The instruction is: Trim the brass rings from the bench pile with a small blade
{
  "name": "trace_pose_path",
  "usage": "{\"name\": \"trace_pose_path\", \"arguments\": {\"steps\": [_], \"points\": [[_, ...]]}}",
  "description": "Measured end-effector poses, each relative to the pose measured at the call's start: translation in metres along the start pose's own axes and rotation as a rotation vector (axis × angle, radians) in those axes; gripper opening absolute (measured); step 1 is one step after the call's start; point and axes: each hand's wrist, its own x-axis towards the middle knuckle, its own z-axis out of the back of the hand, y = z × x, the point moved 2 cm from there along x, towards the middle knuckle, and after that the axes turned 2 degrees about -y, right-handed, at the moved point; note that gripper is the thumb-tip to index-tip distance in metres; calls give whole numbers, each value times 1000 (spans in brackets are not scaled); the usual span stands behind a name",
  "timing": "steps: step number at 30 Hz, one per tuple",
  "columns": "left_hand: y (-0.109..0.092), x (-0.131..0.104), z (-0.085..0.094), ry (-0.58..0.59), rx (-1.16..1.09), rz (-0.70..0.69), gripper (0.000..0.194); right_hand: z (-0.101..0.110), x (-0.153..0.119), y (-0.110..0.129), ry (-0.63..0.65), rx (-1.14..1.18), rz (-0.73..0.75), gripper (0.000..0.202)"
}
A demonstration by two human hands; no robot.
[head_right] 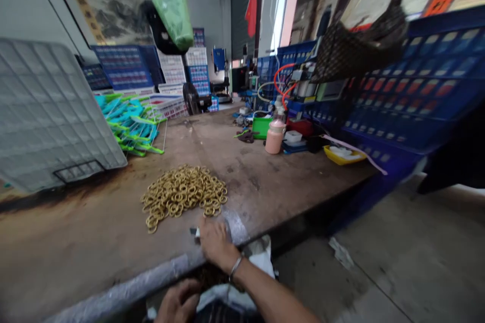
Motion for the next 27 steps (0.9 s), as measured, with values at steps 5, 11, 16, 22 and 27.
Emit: {"name": "trace_pose_path", "arguments": {"steps": [5, 11, 16, 22, 27], "points": [[0, -12, -3, -41, 789, -340, 16, 6, 3, 1, 86, -58, -7, 31], [10, -10, 4, 52, 837, -411, 9, 7, 0, 2, 101, -107, -37, 33], [15, -16, 6, 222, 725, -443, 16, 7, 1, 0, 30, -74, -11, 33], [8, -39, 14, 305, 628, -459, 23, 12, -1, 0, -105, 119, 23, 26], [-4, -42, 8, 130, 488, -519, 14, 25, -20, 10, -72, 503, 81, 21]]}}
